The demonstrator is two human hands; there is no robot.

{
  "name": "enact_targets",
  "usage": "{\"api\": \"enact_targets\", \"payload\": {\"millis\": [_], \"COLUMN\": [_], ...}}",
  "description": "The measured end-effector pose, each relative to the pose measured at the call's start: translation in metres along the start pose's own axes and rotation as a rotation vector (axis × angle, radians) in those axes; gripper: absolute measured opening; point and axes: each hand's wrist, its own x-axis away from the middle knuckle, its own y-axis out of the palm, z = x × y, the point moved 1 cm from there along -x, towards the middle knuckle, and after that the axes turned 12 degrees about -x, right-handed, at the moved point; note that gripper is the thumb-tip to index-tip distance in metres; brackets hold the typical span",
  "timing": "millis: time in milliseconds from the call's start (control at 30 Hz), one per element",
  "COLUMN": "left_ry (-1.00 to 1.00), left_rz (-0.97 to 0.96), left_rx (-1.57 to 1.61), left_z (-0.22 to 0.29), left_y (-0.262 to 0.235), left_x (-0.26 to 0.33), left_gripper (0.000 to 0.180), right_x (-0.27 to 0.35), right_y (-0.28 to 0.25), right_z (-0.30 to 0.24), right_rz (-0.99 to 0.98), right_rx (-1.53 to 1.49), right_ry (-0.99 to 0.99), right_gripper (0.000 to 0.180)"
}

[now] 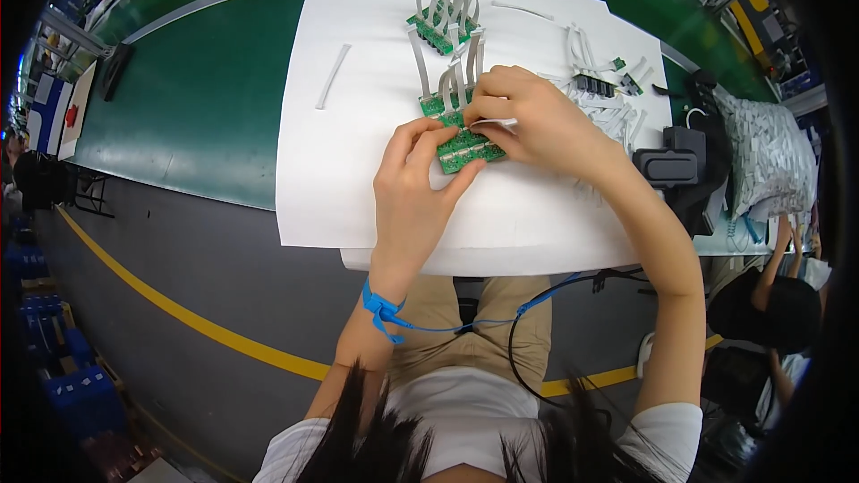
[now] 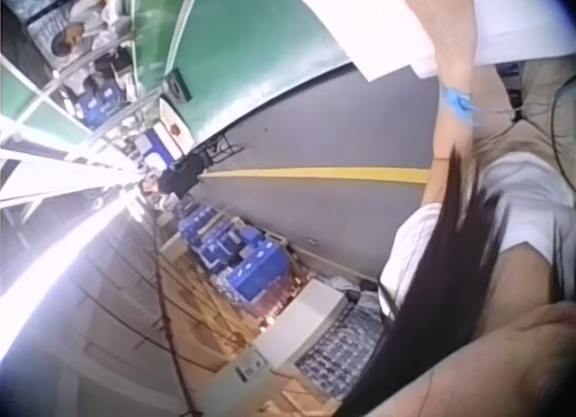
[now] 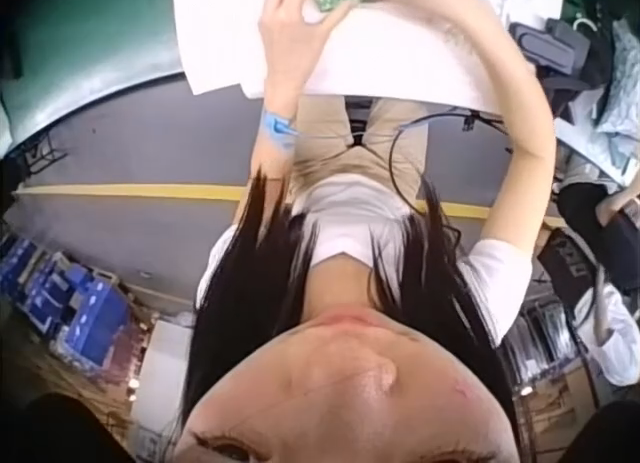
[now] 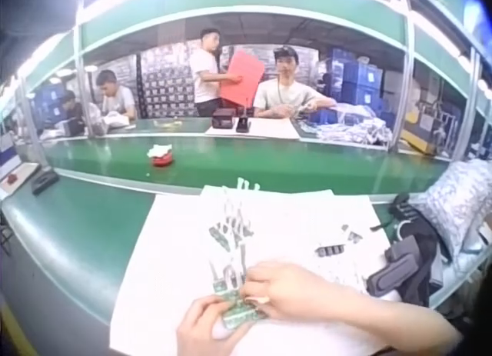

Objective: Assembling ribbon cables onto a printed circuit board at an industrial workstation.

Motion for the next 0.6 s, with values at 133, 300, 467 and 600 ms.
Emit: {"api": "enact_targets", "payload": {"millis": [133, 300, 467, 600], "left_ry": [0.006, 0.011, 0.028, -0.007], "left_rz": [0.013, 0.006, 0.004, 0.0], "left_rx": [-0.005, -0.017, -0.022, -0.02], "left_z": [0.001, -0.001, 0.0, 0.002], "left_y": [-0.001, 0.001, 0.002, 0.001], "left_x": [0.0, 0.0, 0.0, 0.0], "left_gripper": [0.038, 0.039, 0.039, 0.038], "right_x": [-0.003, 0.005, 0.0, -0.005], "right_y": [0.006, 0.013, 0.01, 0.01], "right_z": [-0.001, -0.005, -0.01, -0.015], "right_rz": [0.023, 0.111, 0.018, -0.039], "right_rx": [0.044, -0.001, 0.141, 0.188], "right_ry": [0.016, 0.063, 0.121, 0.156], "right_gripper": [0.02, 0.022, 0.024, 0.026]}}
